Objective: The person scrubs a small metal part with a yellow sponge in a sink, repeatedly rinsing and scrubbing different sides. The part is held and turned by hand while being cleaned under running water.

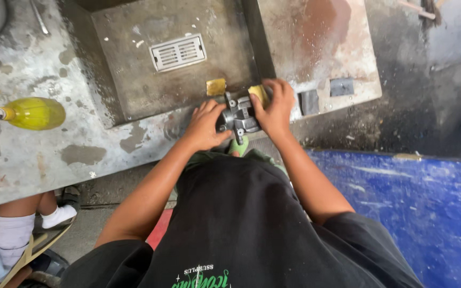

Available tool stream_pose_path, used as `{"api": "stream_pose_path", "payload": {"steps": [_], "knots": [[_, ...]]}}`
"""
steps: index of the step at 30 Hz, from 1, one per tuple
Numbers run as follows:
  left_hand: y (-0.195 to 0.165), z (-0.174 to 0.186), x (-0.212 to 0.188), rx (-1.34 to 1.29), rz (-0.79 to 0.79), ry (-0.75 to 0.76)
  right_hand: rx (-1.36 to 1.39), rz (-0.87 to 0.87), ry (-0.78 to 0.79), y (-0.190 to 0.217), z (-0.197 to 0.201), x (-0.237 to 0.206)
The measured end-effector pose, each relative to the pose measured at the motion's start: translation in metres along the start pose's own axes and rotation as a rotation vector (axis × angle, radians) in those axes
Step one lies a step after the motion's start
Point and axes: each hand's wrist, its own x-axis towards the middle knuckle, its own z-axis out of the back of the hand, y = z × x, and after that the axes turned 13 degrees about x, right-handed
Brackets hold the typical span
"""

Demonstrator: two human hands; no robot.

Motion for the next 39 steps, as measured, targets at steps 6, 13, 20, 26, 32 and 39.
{"api": "stream_pose_path", "payload": {"steps": [6, 13, 20, 26, 32, 39], "knots": [[-0.001, 0.0, -0.001, 0.073, 0.044, 0.016, -0.001, 0.093, -0.045, 0.036, 0.007, -0.03], [-0.015, 0.004, -0.008, 0.096, 0.138, 0.09, 0.036, 0.168, 0.08, 0.064, 0.008, -0.043], [-0.023, 0.007, -0.006, 0.07, 0.04, 0.059, 0.069, 0.226, 0.089, 0.058, 0.015, -0.035], [-0.027, 0.0, -0.005, 0.102, 0.136, 0.063, 0.041, 0.128, 0.053, 0.06, 0.018, -0.034], [-0.027, -0.002, -0.006, 0.137, 0.095, 0.053, 0.134, 0.227, 0.113, 0.058, 0.02, -0.037], [-0.025, -0.002, -0.005, 0.085, 0.17, 0.161, -0.067, 0.235, 0.078, 0.06, 0.012, -0.043]]}}
